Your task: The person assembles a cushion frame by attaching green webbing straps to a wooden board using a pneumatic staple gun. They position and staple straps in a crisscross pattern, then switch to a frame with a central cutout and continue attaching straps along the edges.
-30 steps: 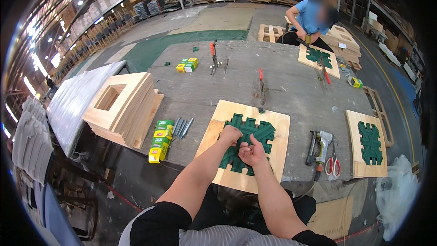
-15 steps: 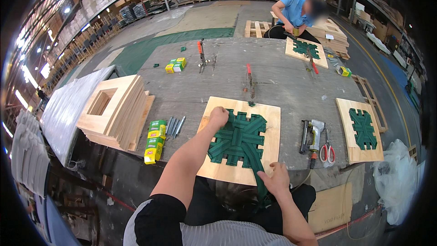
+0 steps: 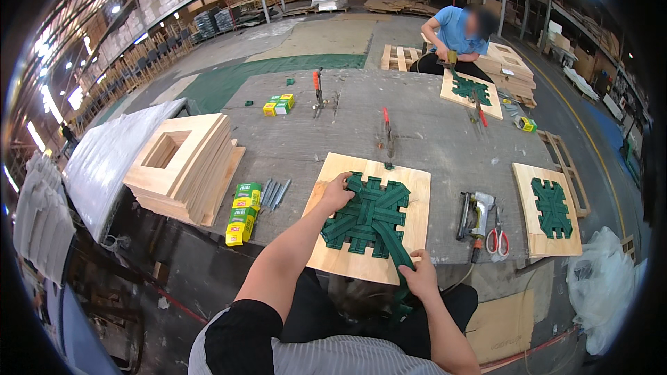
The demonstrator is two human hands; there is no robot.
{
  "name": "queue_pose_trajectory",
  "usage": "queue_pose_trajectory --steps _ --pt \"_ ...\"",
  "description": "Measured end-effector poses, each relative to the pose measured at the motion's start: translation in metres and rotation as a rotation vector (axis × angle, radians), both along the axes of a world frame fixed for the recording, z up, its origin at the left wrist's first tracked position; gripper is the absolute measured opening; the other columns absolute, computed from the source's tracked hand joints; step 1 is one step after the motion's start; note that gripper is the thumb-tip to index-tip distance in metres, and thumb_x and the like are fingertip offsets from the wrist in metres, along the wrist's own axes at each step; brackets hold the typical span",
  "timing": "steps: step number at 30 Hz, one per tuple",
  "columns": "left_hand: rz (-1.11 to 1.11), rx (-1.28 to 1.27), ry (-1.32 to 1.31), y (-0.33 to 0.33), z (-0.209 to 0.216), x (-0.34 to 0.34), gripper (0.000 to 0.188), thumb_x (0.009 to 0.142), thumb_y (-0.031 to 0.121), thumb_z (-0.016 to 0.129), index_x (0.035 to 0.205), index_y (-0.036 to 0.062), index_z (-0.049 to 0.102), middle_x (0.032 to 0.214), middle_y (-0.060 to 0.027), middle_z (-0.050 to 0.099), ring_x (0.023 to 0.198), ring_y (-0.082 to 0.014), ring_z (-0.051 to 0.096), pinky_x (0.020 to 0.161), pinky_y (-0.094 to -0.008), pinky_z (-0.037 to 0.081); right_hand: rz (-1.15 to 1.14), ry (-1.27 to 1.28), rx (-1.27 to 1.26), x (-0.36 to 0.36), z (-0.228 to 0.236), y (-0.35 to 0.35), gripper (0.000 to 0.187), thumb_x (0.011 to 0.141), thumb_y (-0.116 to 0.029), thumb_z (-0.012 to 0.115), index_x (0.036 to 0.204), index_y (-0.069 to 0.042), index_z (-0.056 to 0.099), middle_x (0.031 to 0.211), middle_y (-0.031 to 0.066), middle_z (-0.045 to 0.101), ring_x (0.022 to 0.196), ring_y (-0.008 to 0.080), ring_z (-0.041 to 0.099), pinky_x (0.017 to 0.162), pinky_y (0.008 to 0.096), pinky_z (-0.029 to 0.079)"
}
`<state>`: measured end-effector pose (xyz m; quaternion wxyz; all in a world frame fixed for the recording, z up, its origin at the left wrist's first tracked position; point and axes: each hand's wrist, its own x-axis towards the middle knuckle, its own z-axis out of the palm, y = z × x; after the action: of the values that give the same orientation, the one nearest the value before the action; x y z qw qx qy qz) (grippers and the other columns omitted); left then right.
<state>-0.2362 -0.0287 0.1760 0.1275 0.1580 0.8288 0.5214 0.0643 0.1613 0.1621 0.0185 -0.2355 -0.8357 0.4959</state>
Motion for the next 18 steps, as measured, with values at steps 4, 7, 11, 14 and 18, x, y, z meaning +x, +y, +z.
queue_pose_trajectory --steps 4,7,11,14,18 --pt "0.154 -0.086 0.037 0.015 -0.001 -0.008 0.044 0.088 0.014 0.076 0.130 0.0027 0.067 0.108 -0.0149 0.075 0.099 -0.0247 0.071 0.086 -0.0393 0.056 -0.107 0.064 -0.567 0.029 0.005 0.020 0.051 0.093 -0.002 0.074 0.138 -0.001 0.049 0.096 0.0124 0.074 0.084 0.0153 0.070 0.068 0.0286 0.054" --pt "0.319 0.020 -0.045 0.016 0.002 -0.017 0.029 0.094 0.019 0.074 0.116 0.0007 0.074 0.096 -0.0124 0.075 0.087 -0.0217 0.071 0.077 -0.0377 0.055 -0.066 0.045 -0.557 0.063 0.009 0.037 0.049 0.092 -0.001 0.074 0.135 0.000 0.051 0.096 0.0134 0.074 0.085 0.0152 0.070 0.069 0.0291 0.055" --pt "0.294 0.244 -0.161 0.014 0.010 -0.019 0.025 0.100 0.020 0.070 0.112 -0.0005 0.075 0.091 -0.0054 0.074 0.079 -0.0145 0.069 0.063 -0.0322 0.053 0.010 -0.161 -0.208 0.089 -0.002 0.052 0.042 0.089 -0.008 0.078 0.127 0.001 0.061 0.099 0.0137 0.076 0.088 0.0180 0.073 0.075 0.0322 0.057" --pt "0.275 0.396 -0.229 0.009 0.004 -0.004 0.023 0.097 0.019 0.073 0.108 -0.0007 0.077 0.087 -0.0037 0.073 0.074 -0.0121 0.065 0.062 -0.0310 0.052 0.041 -0.064 0.012 0.082 -0.013 0.050 0.038 0.086 -0.018 0.082 0.116 0.002 0.070 0.102 0.0153 0.076 0.093 0.0237 0.075 0.083 0.0367 0.059" --pt "0.335 0.531 -0.306 0.006 -0.008 0.021 0.011 0.096 0.014 0.074 0.099 0.0034 0.074 0.083 -0.0003 0.069 0.070 -0.0096 0.060 0.065 -0.0254 0.049 0.004 0.098 0.104 0.028 0.002 0.039 0.029 0.092 -0.012 0.076 0.114 0.004 0.069 0.103 0.0119 0.076 0.093 0.0173 0.073 0.084 0.0317 0.058"
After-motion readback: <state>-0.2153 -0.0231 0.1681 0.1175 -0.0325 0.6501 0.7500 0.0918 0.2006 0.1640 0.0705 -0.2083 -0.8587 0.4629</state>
